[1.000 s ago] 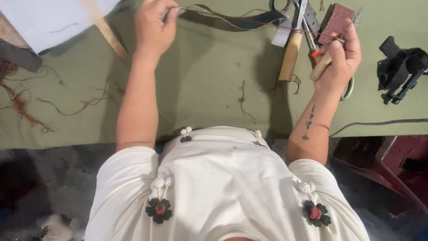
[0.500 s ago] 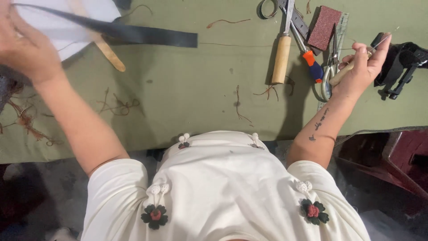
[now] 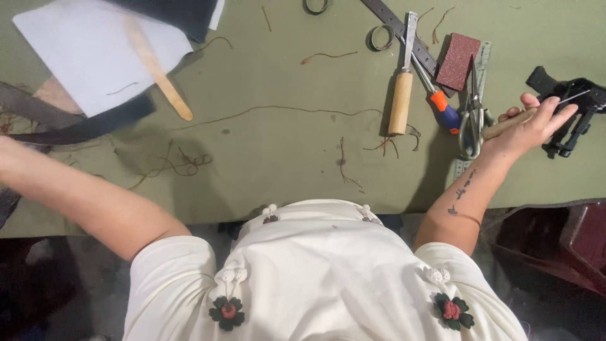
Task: Punching holes into small leather strips using a hand awl on a workshop table.
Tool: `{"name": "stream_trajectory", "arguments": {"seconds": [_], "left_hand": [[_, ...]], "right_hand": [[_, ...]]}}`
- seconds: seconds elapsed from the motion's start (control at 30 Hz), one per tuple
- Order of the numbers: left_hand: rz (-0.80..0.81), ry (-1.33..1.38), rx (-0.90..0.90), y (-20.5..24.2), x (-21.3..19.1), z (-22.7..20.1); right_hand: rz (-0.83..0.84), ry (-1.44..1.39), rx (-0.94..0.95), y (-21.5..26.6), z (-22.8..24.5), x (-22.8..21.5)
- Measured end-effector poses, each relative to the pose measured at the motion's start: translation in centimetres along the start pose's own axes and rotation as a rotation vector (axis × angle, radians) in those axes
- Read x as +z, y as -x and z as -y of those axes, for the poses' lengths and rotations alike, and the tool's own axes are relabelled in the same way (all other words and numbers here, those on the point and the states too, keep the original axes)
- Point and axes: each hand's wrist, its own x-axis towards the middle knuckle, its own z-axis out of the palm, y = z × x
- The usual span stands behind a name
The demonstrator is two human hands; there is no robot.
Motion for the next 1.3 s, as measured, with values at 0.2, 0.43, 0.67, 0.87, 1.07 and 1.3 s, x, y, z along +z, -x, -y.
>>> {"name": "stream_trajectory", "arguments": {"seconds": [0.2,0.43,0.67,0.87,1.07,1.3], "left_hand": [[-0.217,0.459,-0.365,0.9,5.0,-6.6],[1.192,0.383,-0.245,21.0,16.6,-19.9],[1.175,0.351,-0.408,29.9,17.0,-20.5],[1.055,0.264,-0.294,31.3,16.6,-20.5],[0.999,0.119,-0.082,30.8,16.7,-20.2],[1.166,0.220,-0.116,31.3,16.9,-19.0]], "right_hand": [[0.157,0.048,0.039,6.3,-1.4,4.3],[0.906,0.257,0.059,18.4,-6.3,12.1],[1.058,0.158,0.253,22.8,-13.8,14.2],[1.023,0.108,0.181,21.4,-15.9,13.9],[0.974,0.077,0.080,20.9,-17.5,13.4],[0.918,0.094,0.098,20.8,-15.1,14.0]]}}
